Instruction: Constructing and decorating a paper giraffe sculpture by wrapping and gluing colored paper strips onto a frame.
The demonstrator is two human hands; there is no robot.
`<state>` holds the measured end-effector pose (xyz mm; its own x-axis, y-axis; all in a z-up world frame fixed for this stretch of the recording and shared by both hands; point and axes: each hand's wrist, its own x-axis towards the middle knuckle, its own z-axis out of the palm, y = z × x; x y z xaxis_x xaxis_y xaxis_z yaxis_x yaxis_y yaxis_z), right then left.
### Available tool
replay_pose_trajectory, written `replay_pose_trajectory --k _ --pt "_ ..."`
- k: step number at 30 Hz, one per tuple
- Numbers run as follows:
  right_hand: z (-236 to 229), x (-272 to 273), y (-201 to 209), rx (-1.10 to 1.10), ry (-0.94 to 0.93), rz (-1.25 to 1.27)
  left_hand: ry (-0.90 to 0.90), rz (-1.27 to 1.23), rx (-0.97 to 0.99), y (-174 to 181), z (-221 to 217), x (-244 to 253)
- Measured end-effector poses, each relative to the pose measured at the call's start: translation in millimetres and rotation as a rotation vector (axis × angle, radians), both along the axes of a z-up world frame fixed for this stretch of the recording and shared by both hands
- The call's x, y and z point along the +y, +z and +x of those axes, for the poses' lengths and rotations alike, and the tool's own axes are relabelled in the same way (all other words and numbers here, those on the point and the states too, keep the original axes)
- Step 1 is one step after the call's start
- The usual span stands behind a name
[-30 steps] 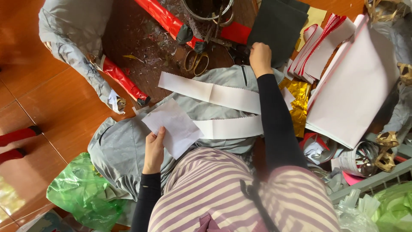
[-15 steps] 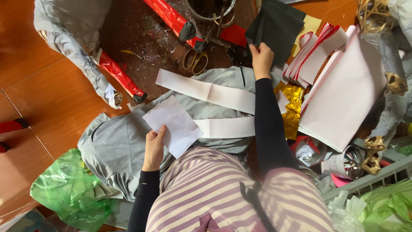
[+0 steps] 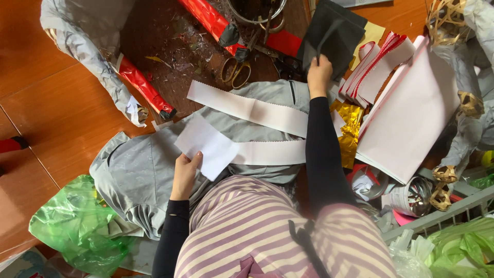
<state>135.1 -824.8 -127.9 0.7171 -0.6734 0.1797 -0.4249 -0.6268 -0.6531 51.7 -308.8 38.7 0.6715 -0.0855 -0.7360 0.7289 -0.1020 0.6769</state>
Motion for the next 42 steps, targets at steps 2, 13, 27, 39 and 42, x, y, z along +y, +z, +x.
replay_pose_trajectory --k 2,13,27,39,42 --pt "0.2 1.8 8.9 0.036 -0.057 0.037 -0.005 -0.004 -0.002 -1.0 -0.4 1.9" --pt "-6.5 -15.9 -10.8 -0.029 -0.338 0.360 0.024 -0.022 -0.055 -31.8 -8.1 12.3" --pt "-34.8 -48.7 55.5 -0.160 0.058 0.147 -0.368 -0.054 -0.143 -15.3 -5.9 23.8" --pt "-72.5 -77.9 -27.7 0.659 0.009 -0.218 -0.428 0.112 -0.067 -18.7 -27.0 23.2" --pt "-77.2 -94.8 -55.3 0.634 0.024 -0.297 -0.468 0.182 -0.066 -30.6 -29.5 29.8"
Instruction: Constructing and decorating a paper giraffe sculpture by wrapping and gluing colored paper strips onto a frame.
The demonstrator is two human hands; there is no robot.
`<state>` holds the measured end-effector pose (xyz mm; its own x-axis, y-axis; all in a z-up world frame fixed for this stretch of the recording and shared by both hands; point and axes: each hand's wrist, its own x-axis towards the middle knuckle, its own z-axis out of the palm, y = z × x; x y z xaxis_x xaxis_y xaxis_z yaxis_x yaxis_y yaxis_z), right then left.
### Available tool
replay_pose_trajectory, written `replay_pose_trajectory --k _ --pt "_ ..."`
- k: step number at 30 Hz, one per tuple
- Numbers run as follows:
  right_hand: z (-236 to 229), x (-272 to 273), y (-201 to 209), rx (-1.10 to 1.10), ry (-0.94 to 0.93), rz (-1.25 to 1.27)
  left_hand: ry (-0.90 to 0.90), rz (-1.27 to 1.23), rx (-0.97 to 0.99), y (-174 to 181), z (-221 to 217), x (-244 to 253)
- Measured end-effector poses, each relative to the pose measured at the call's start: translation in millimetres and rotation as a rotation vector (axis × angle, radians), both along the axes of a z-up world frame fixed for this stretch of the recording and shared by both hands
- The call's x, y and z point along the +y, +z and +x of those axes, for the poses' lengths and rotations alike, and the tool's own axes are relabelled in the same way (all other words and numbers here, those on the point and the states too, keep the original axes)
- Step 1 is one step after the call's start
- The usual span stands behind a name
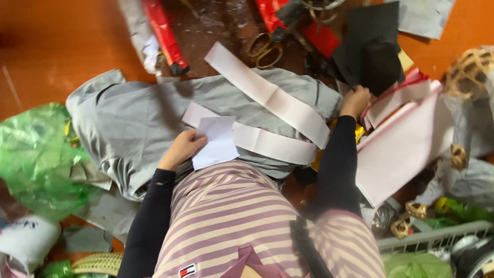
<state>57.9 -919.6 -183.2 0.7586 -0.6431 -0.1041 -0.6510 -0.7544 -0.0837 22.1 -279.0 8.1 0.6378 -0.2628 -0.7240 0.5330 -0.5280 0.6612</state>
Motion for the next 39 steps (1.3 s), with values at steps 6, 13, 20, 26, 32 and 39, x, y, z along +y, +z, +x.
replay_pose_trajectory --k 6,13,20,26,32,39 --pt "34.8 32.8 77.3 -0.174 0.129 0.058 0.259 -0.193 0.145 11.8 11.9 0.4" --pt "77.6 27.6 60.8 -0.161 -0.120 0.148 0.295 -0.119 0.084 7.4 11.6 -0.4" --pt "110.3 56.0 36.5 -0.404 0.043 0.143 0.422 -0.253 -0.018 39.9 19.2 -16.1" --pt "104.4 41.3 38.5 -0.599 -0.048 0.174 0.401 -0.210 -0.038 32.7 15.8 -4.1" --pt "72.0 148.1 197.1 -1.011 0.104 1.079 0.122 -0.294 -0.313 99.0 67.3 -34.1" --pt "63.7 251.4 260.6 -0.522 0.419 1.044 -0.034 -0.532 -0.485 138.2 106.1 -42.6"
